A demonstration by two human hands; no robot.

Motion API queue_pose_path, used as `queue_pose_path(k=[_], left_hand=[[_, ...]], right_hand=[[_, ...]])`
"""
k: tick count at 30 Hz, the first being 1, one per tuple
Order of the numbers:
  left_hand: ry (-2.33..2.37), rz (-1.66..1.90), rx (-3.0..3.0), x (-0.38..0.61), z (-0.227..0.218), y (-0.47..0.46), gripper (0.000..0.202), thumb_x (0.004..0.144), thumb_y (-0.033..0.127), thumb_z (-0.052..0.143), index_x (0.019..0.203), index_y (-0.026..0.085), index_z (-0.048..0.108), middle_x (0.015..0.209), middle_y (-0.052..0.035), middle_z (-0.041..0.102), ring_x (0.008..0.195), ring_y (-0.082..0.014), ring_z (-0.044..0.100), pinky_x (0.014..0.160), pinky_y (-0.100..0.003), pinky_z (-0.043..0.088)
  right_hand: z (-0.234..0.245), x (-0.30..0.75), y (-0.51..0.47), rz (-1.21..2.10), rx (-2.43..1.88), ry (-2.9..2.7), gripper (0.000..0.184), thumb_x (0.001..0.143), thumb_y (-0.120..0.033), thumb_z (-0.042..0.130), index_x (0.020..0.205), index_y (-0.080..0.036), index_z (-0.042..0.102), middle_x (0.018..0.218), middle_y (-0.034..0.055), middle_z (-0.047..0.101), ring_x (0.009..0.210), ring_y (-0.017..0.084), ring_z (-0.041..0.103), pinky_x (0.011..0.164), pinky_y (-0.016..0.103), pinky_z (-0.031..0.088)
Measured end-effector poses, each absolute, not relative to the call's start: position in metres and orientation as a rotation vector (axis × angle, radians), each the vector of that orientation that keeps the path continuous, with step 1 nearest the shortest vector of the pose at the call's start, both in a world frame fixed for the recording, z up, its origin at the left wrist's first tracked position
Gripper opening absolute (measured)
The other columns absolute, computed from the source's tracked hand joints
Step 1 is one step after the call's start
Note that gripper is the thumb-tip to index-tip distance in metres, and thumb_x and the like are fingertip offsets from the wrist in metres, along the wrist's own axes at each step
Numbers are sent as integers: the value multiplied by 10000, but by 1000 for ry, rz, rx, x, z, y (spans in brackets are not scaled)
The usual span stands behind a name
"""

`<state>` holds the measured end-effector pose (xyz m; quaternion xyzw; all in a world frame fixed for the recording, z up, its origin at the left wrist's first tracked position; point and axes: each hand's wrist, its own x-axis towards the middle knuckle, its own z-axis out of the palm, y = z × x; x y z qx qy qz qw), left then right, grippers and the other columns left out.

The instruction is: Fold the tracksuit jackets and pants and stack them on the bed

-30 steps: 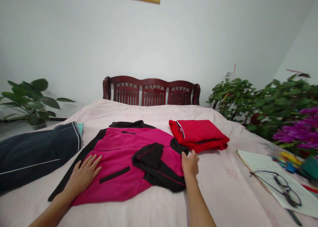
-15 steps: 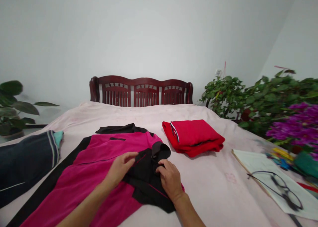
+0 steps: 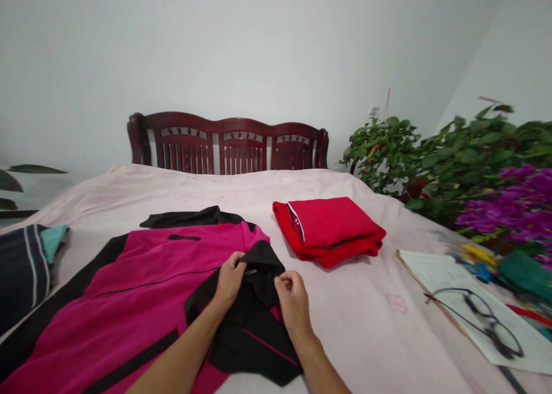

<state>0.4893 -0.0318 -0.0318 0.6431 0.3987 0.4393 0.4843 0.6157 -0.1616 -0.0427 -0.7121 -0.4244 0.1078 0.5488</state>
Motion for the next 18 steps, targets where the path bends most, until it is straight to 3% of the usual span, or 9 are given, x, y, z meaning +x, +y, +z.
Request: queue_pose_path(k=[2, 4, 6, 9, 13, 18], left_hand=[[909, 1088, 1483, 488, -34, -32, 141, 828, 309, 554, 737, 208, 589, 695, 3, 623, 693, -156, 581, 665, -255, 435], [851, 1107, 1396, 488, -34, -33, 171, 795, 343, 596, 697, 204, 576, 637, 22, 582, 625, -134, 542, 612, -241, 413], [800, 1142, 1300, 488, -32, -33, 179, 758, 357, 627, 689, 200, 574, 628, 31, 565, 601, -120, 517, 595, -233, 407], [741, 1202, 1126, 488, -26, -34, 193, 723, 379, 640, 742, 197, 578, 683, 29, 596, 620, -112, 533, 615, -227, 432], [696, 1248, 908, 492, -17, -32, 264, 678, 413, 670, 718, 208, 509, 622, 69, 553, 551, -91, 513, 569, -211, 427], [702, 1290, 750, 493, -7, -25, 285, 627, 381, 689, 803, 210, 542, 631, 73, 579, 580, -105, 561, 611, -229, 461]], right_hand=[[-44, 620, -149, 280, -1772, -848, 500, 781, -483, 603, 1171, -174, 552, 1017, 95, 644, 932, 243, 632, 806, 340, 525], [-40, 623, -136, 271, -1833, -884, 694, 692, -475, 686, 1291, -173, 505, 1177, 120, 631, 1073, 267, 609, 888, 353, 501], [-31, 625, -126, 307, -1887, -1001, 527, 691, -400, 667, 1177, -203, 609, 1134, 92, 675, 1070, 275, 616, 903, 365, 482], [-15, 628, -119, 467, -1786, -977, 234, 750, -349, 566, 889, -210, 694, 870, 43, 728, 890, 251, 660, 778, 339, 500], [5, 623, -117, 815, -1323, -719, 227, 667, -302, 678, 860, -182, 692, 784, 11, 735, 746, 194, 671, 670, 269, 502], [19, 609, -114, 1144, -1053, -549, 264, 624, -149, 696, 886, -176, 708, 783, 20, 762, 729, 192, 708, 733, 299, 550]])
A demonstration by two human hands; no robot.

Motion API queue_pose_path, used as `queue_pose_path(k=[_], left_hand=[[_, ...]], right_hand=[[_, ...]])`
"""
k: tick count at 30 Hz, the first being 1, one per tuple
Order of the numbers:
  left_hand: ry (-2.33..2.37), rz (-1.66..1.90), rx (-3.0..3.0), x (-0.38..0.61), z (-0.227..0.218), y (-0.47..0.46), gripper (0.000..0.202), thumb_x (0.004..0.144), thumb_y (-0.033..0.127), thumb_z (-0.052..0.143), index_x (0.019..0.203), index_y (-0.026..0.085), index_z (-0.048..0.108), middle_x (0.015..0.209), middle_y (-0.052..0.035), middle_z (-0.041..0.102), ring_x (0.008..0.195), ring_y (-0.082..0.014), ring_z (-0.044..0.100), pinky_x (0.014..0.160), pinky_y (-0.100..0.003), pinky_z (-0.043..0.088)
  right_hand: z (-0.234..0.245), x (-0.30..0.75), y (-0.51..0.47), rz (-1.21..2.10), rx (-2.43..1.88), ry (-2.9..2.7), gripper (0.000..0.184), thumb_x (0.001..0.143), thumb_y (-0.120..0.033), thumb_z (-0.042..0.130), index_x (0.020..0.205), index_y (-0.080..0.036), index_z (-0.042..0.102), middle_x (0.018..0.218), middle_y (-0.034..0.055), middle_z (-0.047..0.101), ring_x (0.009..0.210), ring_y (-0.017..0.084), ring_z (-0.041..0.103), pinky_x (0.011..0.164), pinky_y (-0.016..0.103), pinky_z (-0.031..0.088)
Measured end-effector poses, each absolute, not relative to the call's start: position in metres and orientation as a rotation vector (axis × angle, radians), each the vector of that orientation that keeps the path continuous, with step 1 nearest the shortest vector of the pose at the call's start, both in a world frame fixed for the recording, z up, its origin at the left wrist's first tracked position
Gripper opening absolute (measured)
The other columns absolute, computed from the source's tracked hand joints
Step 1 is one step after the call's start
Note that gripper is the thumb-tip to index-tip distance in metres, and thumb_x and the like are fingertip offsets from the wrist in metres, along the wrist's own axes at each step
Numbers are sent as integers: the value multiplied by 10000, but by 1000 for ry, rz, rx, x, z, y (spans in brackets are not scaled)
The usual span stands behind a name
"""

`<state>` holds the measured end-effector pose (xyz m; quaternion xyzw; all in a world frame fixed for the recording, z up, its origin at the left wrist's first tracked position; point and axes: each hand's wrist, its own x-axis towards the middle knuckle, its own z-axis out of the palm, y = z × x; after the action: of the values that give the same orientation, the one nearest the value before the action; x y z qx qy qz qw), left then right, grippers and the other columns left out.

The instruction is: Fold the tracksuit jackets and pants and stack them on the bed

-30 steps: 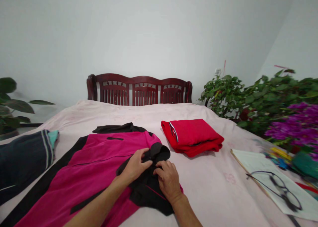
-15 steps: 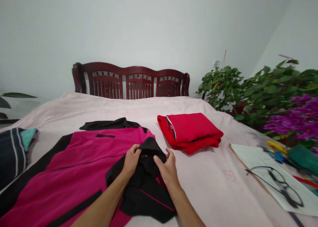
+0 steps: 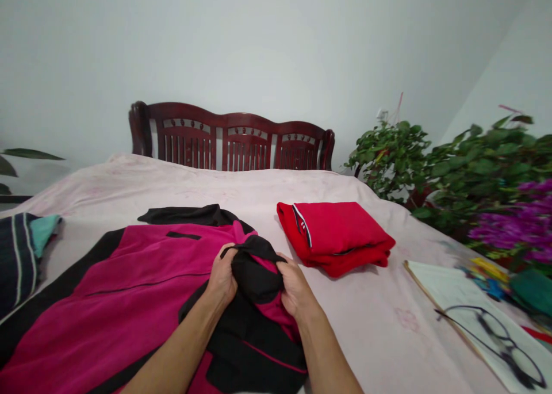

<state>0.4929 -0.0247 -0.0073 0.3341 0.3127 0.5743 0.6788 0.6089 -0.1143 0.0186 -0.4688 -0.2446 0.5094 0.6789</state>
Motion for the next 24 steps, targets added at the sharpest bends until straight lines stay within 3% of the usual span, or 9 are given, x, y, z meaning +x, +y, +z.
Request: queue_pose_path(k=[3, 7, 9, 11, 13, 20, 24], left_hand=[[711, 1266, 776, 483, -1, -24, 329, 631, 311, 709, 928, 202, 618, 727, 39, 650, 653, -126, 604, 650, -243, 476], [608, 1119, 1278, 463, 12, -24, 564, 676, 295, 768, 1222, 238, 637, 1003, -12, 715, 876, -170, 650, 792, -260, 485], [561, 1007, 1488, 457, 17, -24, 479, 698, 333, 770, 1152, 203, 693, 1018, -31, 733, 921, -197, 656, 815, -267, 482], [607, 931, 1551, 455, 19, -24, 314, 744, 400, 729, 936, 153, 749, 880, -41, 751, 840, -210, 668, 746, -271, 488], [680, 896, 1463, 456, 19, -25, 328, 786, 459, 680, 804, 137, 743, 746, -37, 738, 742, -208, 668, 669, -273, 489], [533, 765, 703, 461, 14, -25, 325, 777, 449, 721, 795, 124, 715, 701, -72, 752, 665, -211, 712, 708, -323, 576], [464, 775, 610, 457, 14, -26, 304, 809, 420, 710, 800, 116, 711, 733, -84, 764, 710, -216, 734, 760, -334, 595]], right_hand=[[23, 605, -114, 1319, -1031, -454, 172, 701, -151, 643, 861, -160, 705, 787, 47, 769, 797, 212, 726, 817, 345, 562], [30, 602, -117, 1426, -965, -397, 190, 793, -184, 555, 901, -147, 707, 877, 72, 777, 934, 219, 720, 924, 365, 537], [32, 601, -119, 1445, -936, -413, 214, 796, -172, 537, 916, -139, 712, 900, 74, 778, 968, 218, 714, 953, 359, 523], [32, 600, -120, 1458, -919, -417, 227, 782, -155, 532, 911, -132, 717, 899, 74, 778, 985, 218, 711, 970, 355, 514], [29, 601, -121, 1484, -915, -415, 217, 773, -162, 541, 886, -127, 723, 880, 80, 778, 997, 227, 708, 980, 362, 508], [9, 609, -119, 1470, -850, -459, 230, 793, -345, 635, 865, -147, 728, 884, 94, 775, 1012, 262, 702, 993, 417, 495], [9, 609, -119, 1418, -832, -496, 255, 768, -343, 678, 922, -148, 732, 865, 75, 774, 920, 246, 715, 944, 402, 509]])
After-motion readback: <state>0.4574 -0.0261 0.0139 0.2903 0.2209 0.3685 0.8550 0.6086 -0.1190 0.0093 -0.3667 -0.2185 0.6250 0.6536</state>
